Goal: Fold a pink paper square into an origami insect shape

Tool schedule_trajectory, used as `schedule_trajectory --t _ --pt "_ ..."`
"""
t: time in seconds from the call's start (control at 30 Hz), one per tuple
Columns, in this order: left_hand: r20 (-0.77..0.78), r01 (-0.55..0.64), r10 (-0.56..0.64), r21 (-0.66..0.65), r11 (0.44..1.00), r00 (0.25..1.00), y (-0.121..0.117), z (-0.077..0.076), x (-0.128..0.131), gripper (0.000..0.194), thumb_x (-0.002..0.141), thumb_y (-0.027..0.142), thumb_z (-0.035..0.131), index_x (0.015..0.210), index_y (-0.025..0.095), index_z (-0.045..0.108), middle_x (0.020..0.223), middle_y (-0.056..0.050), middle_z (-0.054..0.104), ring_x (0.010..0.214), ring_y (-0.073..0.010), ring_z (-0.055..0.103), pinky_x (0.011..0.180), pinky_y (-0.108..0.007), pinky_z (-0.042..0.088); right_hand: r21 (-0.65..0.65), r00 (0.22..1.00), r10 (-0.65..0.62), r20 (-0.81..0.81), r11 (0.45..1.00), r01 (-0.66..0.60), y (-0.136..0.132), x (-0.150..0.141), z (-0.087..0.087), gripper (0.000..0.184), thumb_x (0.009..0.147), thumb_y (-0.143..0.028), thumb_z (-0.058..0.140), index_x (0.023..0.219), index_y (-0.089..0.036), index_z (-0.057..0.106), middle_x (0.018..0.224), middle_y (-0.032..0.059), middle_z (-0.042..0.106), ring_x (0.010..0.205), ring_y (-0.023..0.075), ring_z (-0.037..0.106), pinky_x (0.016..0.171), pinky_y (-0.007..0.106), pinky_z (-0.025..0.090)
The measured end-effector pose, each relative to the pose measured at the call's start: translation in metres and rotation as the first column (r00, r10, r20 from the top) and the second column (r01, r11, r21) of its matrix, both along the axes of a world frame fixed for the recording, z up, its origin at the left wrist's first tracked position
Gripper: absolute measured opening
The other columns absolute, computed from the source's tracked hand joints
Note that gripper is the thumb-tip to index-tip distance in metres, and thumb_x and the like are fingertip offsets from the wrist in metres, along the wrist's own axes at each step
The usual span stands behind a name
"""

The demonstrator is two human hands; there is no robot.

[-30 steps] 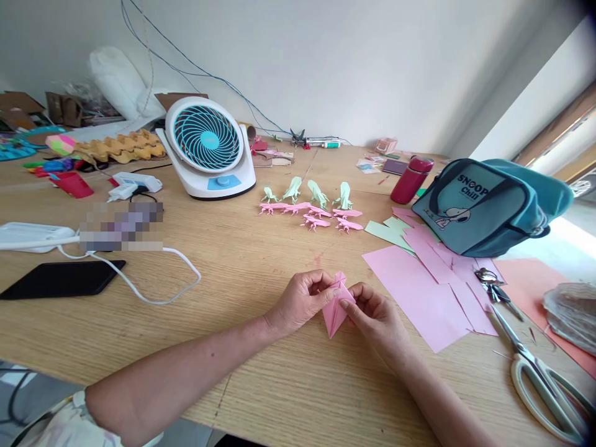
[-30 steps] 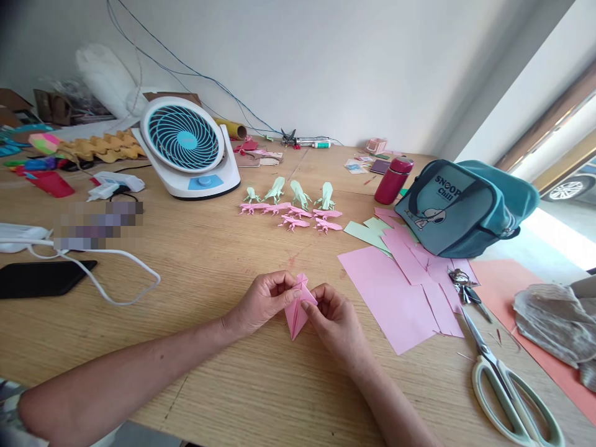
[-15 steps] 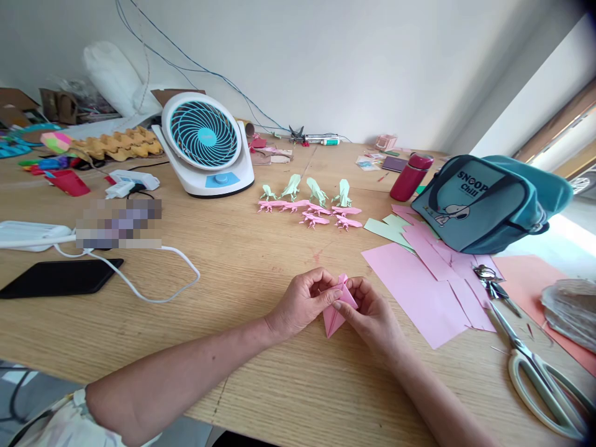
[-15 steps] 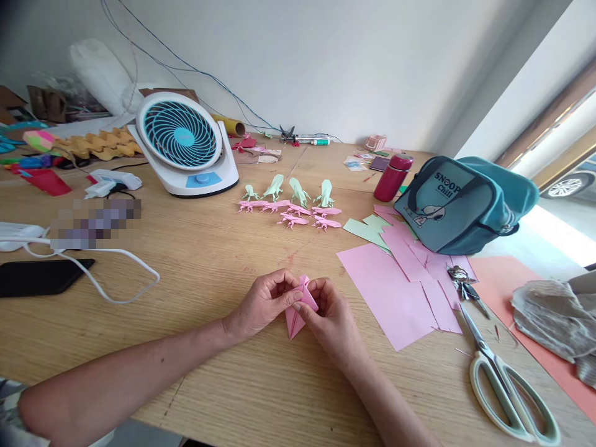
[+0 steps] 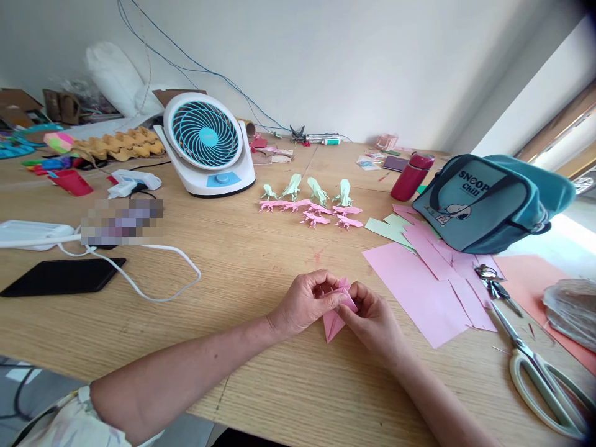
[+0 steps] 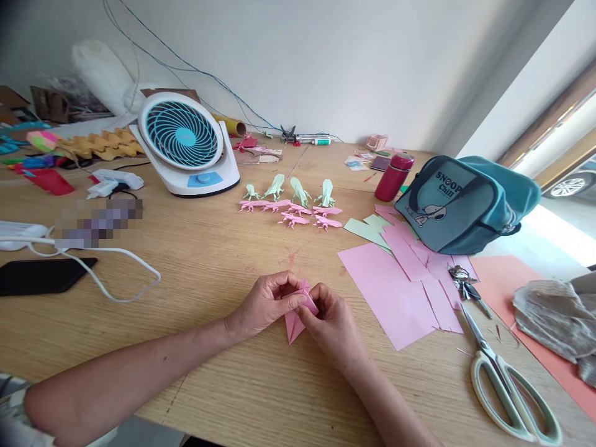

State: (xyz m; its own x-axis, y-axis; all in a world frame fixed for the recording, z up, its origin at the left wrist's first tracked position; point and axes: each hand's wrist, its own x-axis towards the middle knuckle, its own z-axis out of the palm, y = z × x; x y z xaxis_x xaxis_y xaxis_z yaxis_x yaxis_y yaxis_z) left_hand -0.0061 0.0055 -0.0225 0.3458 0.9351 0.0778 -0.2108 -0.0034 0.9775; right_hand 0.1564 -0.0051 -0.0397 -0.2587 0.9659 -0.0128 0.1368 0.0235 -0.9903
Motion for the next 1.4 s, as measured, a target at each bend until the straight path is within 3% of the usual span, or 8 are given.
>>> schedule_trajectory --t 0.2,0.47,0.57,0.73,0.87,1.0,1.13,1.4 --pt "-0.058 -0.05 0.055 0.086 0.995 0.997 0.002 0.001 -0.003 0.016 0.084 0.03 0.072 0.084 0.014 0.067 0.081 -0.002 0.071 0.075 -0.0139 0.067 0.073 -0.024 0.05 0.033 0.996 0.051 -0.068 0.998 -0.049 0.0 0.001 0.005 0.027 0.085 -0.046 0.07 0.09 -0.022 0.059 0.08 0.0 0.06 0.072 0.0147 0.052 0.066 0.027 0.043" --pt "-0.101 -0.082 0.097 0.144 0.986 0.99 0.004 -0.002 -0.006 0.017 0.084 0.03 0.071 0.084 0.013 0.073 0.083 -0.004 0.073 0.077 -0.0147 0.066 0.075 -0.024 0.05 0.012 0.987 0.049 -0.151 0.999 -0.047 0.002 0.002 0.008 0.029 0.084 -0.047 0.072 0.094 -0.022 0.06 0.086 0.003 0.064 0.077 0.0165 0.059 0.068 0.028 0.05" --pt "-0.136 -0.084 0.103 0.136 0.987 0.985 0.002 -0.003 -0.004 0.018 0.084 0.03 0.071 0.087 0.013 0.074 0.087 -0.005 0.074 0.081 -0.0157 0.067 0.076 -0.024 0.05 0.021 0.984 0.013 -0.178 1.0 -0.009 0.002 0.005 0.018 0.03 0.083 -0.047 0.072 0.099 -0.023 0.063 0.088 0.0039 0.066 0.082 0.0177 0.061 0.072 0.029 0.052" --pt "-0.15 -0.02 0.031 0.076 0.997 0.988 -0.003 -0.002 -0.003 0.019 0.086 0.031 0.069 0.088 0.013 0.075 0.087 -0.005 0.074 0.08 -0.0149 0.066 0.072 -0.022 0.048 0.012 0.988 0.006 -0.155 1.0 -0.004 0.002 0.009 0.027 0.025 0.085 -0.046 0.071 0.093 -0.022 0.07 0.085 0.0035 0.067 0.073 0.0147 0.058 0.064 0.026 0.048" --pt "-0.149 0.018 -0.007 0.071 0.997 0.989 -0.006 0.002 -0.002 0.025 0.09 0.032 0.063 0.078 0.013 0.074 0.072 0.0 0.069 0.067 -0.0104 0.058 0.064 -0.02 0.042 0.049 0.989 -0.014 -0.144 0.999 0.021 0.003 0.009 0.024 0.019 0.085 -0.042 0.071 0.089 -0.024 0.074 0.083 0.0021 0.065 0.064 0.011 0.049 0.056 0.024 0.041" --pt "-0.144 0.005 0.003 0.058 0.998 0.99 -0.006 0.004 -0.003 0.03 0.09 0.032 0.061 0.069 0.012 0.07 0.062 0.002 0.059 0.061 -0.0088 0.05 0.06 -0.02 0.037 0.101 0.987 -0.012 -0.161 0.994 0.028 0.003 0.008 0.018 0.012 0.086 -0.037 0.071 0.09 -0.027 0.077 0.085 0.0024 0.065 0.072 0.0134 0.054 0.062 0.026 0.043" --pt "-0.194 -0.022 0.032 0.056 0.998 0.981 -0.006 0.001 -0.003 0.032 0.09 0.033 0.059 0.068 0.012 0.067 0.062 0.003 0.054 0.06 -0.0085 0.046 0.059 -0.021 0.034 0.167 0.993 -0.024 -0.119 0.985 0.043 0.002 0.007 0.012 0.011 0.088 -0.032 0.07 0.096 -0.031 0.078 0.088 0.0022 0.065 0.084 0.0162 0.057 0.072 0.028 0.044" --pt "-0.249 -0.047 0.062 0.067 0.997 0.967 -0.006 0.001 -0.004 0.028 0.088 0.029 0.055 0.069 0.011 0.067 0.064 0.0 0.057 0.063 -0.0102 0.048 0.06 -0.022 0.036 0.293 1.0 -0.017 0.008 0.956 0.014 -0.001 0.008 0.01 0.021 0.092 -0.026 0.066 0.109 -0.034 0.075 0.09 0.0027 0.063 0.085 0.0174 0.055 0.073 0.032 0.042"
